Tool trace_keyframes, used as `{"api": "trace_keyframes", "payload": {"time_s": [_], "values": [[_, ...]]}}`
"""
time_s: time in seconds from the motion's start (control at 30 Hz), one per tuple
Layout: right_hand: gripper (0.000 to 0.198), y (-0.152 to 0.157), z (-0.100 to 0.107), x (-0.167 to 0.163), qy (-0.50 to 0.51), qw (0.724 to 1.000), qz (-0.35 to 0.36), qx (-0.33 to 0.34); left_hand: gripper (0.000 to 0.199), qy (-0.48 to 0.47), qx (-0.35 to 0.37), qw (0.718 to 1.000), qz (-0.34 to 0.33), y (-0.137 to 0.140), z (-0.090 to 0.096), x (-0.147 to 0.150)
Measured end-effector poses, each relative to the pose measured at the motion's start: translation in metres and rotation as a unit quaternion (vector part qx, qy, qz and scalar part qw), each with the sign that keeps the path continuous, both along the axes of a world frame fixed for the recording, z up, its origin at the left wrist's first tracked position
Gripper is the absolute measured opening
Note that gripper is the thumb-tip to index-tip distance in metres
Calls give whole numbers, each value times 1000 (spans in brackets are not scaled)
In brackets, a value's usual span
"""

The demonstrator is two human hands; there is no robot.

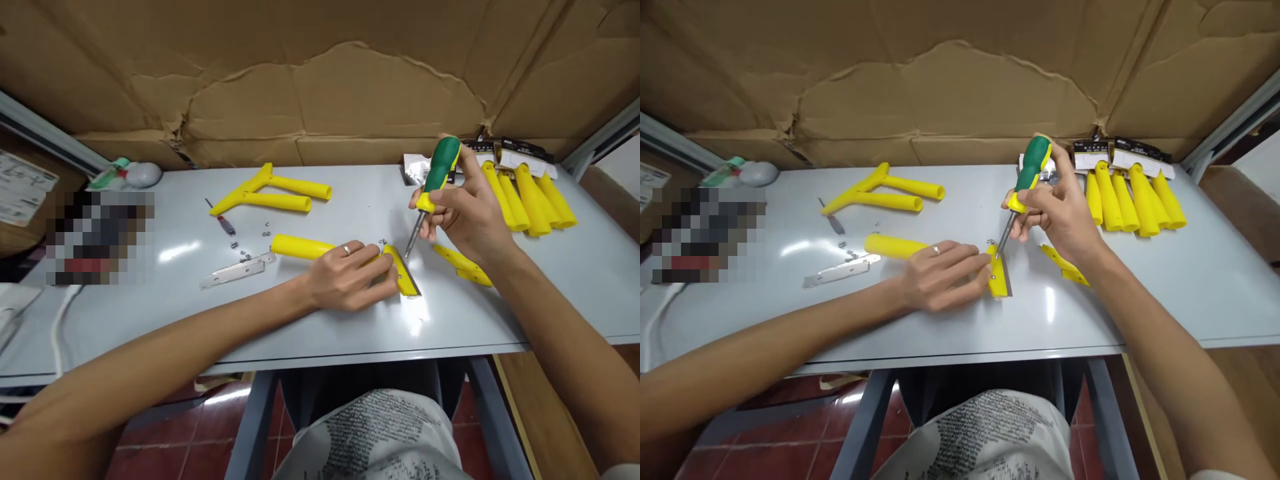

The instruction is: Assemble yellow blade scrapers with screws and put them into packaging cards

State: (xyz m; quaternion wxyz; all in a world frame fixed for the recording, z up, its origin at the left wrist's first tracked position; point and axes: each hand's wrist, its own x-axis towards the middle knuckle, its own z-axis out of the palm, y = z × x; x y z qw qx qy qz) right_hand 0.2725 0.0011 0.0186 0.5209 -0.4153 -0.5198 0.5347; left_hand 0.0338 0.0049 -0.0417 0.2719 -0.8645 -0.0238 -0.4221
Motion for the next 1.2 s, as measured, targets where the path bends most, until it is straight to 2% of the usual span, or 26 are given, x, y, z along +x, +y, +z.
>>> {"api": "trace_keyframes", "payload": {"time_s": [0.13, 0.27, 0.4, 0.53, 0.7, 0.97, 1.03, 1.2], "values": [[86, -8, -2, -10, 20, 999, -8, 28, 11, -10, -17, 1000, 19, -1, -2, -4], [77, -7, -12, -10, -4, 998, -7, 63, 10, -7, -24, 999, 24, -1, -1, -6], [79, -4, -25, -10, -22, 995, -3, 97, 15, -3, -17, 999, 31, 0, -2, -6], [79, 0, -33, -11, -22, 993, -32, 107, 15, -10, -21, 999, 30, 1, -5, -5], [81, 6, -37, -10, -22, 988, -47, 148, 15, -14, -27, 999, 34, 2, -6, -5], [83, 8, -42, -10, -45, 982, -57, 175, 16, -13, -15, 999, 42, 1, -5, -4], [83, 4, -39, -12, -42, 983, -63, 170, 14, -18, -17, 999, 40, 1, -6, -4], [73, -10, -25, -17, -53, 990, -84, 100, 18, -13, -21, 999, 48, 1, -6, -6]]}}
